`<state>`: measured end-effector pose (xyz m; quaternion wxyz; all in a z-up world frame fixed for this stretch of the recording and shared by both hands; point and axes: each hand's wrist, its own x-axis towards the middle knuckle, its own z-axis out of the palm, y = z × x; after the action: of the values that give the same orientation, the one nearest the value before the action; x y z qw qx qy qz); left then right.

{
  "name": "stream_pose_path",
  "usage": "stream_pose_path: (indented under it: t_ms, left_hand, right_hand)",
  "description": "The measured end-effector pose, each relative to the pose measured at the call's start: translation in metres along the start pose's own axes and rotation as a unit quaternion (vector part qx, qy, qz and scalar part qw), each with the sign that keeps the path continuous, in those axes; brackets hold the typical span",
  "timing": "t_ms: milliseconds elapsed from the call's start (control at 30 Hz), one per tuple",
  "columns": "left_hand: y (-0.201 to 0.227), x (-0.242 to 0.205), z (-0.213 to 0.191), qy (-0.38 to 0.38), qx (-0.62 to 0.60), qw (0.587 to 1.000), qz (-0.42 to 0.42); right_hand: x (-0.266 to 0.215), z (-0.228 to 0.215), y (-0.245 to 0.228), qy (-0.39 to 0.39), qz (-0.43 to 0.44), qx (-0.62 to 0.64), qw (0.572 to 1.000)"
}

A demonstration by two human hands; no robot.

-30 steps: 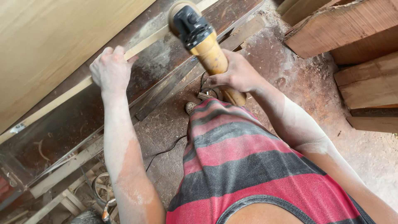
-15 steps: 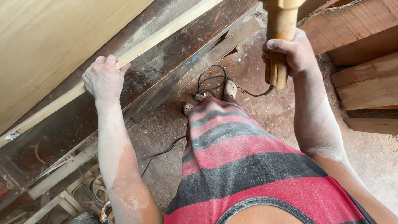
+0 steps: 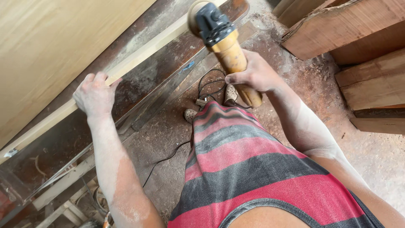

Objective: The person uses an angle grinder with a sanding disc to smooth the surface and edges of a large wooden plank. They hold the plank with one hand while guiding the tool with the other, moving along the length and edges of the wood.

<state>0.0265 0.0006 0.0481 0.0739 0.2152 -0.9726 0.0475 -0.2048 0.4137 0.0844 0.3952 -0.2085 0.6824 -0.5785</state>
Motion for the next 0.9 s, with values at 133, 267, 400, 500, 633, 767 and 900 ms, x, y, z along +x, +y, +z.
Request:
stream_pose_path:
  t_ms: [133, 267, 400, 500, 633, 767, 900]
  left_hand:
    - [-0.001, -0.004, 0.003, 0.017, 0.019, 1.0, 0.009]
    - [-0.001, -0.005, 0.004, -0.002, 0.02, 1.0, -0.014]
    - [-0.001, -0.007, 0.004, 0.011, 0.029, 0.999, -0.013]
    - [-0.005, -0.008, 0.005, 0.003, 0.036, 0.999, -0.02]
    - [-0.011, -0.006, 0.007, -0.002, 0.031, 0.999, -0.034]
    - [-0.015, 0.0, 0.005, -0.012, 0.041, 0.998, -0.035]
    - [-0.016, -0.002, 0.005, -0.024, 0.036, 0.999, -0.017]
  right_hand:
    - [-0.01, -0.053, 0.001, 0.074, 0.053, 0.016, 0.996]
    - [-0.016, -0.11, -0.002, 0.125, 0.045, 0.072, 0.988]
    - [-0.015, -0.147, -0.005, 0.165, 0.003, 0.135, 0.977]
    - [-0.012, -0.146, -0.008, 0.156, 0.014, 0.111, 0.981]
    - [-0.01, -0.11, -0.006, 0.078, 0.043, 0.004, 0.996]
    - [0.003, -0.1, -0.009, 0.045, -0.008, -0.006, 0.999]
    - [-0.006, -0.152, -0.008, 0.112, 0.081, 0.021, 0.99]
